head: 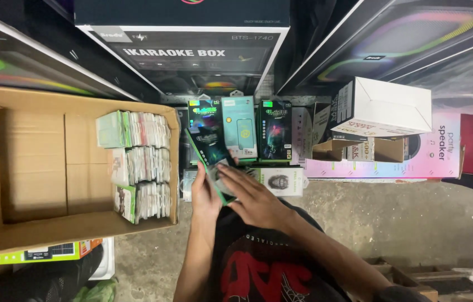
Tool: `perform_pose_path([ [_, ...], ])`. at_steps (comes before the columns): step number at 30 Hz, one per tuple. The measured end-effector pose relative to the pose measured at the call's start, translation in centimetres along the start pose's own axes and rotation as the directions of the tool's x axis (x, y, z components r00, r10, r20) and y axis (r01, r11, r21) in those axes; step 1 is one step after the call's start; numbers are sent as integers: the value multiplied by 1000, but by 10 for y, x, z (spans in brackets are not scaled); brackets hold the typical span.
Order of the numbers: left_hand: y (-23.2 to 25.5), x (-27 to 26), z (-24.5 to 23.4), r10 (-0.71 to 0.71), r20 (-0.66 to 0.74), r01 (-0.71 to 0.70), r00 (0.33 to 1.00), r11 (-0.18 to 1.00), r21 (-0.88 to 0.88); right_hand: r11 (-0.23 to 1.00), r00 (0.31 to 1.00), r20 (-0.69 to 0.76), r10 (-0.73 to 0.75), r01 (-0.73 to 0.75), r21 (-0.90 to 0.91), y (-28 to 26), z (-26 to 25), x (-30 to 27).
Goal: Sorting, inspecting, and arranging boxed mobile accessories and merchandise next to a packing container.
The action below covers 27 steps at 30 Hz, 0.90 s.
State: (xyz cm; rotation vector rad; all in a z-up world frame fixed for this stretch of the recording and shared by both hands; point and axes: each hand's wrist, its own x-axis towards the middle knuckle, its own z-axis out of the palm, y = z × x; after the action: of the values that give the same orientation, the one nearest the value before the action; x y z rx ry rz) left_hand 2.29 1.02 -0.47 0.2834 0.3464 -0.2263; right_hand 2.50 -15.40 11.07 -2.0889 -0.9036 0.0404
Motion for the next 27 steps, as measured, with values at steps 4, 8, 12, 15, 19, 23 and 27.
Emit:
perform_pose_path([
  [4, 6, -4, -4, 136, -139, -110, 981, 977, 181, 981, 981, -113, 159, -145, 129, 13, 27, -19],
  [8, 20, -11, 32, 374, -176, -276, 911, 867, 414, 536, 677, 146, 722, -679, 502, 23, 43, -21],
  [12, 23, -17, 36, 372, -158, -307, 915, 893, 329, -260, 642, 441, 627, -362, 895, 40, 52, -26],
  [15, 23, -13, 18, 225, -47, -215, 973, 964, 158, -246, 647, 454, 613, -389, 888, 36, 58, -23],
  [19, 38, -17, 37, 99, 112, -105, 989, 993, 47, -218, 671, 510, 538, -474, 853, 36, 60, -22],
  [23, 55, -19, 31, 63, 128, -71, 990, 995, 63, 242, 620, 641, 452, -777, 581, 47, 45, -13],
  [27, 70, -24, 27, -14, 94, 15, 995, 1000, -9, 502, 729, 358, 584, -671, 546, 98, 36, -36],
])
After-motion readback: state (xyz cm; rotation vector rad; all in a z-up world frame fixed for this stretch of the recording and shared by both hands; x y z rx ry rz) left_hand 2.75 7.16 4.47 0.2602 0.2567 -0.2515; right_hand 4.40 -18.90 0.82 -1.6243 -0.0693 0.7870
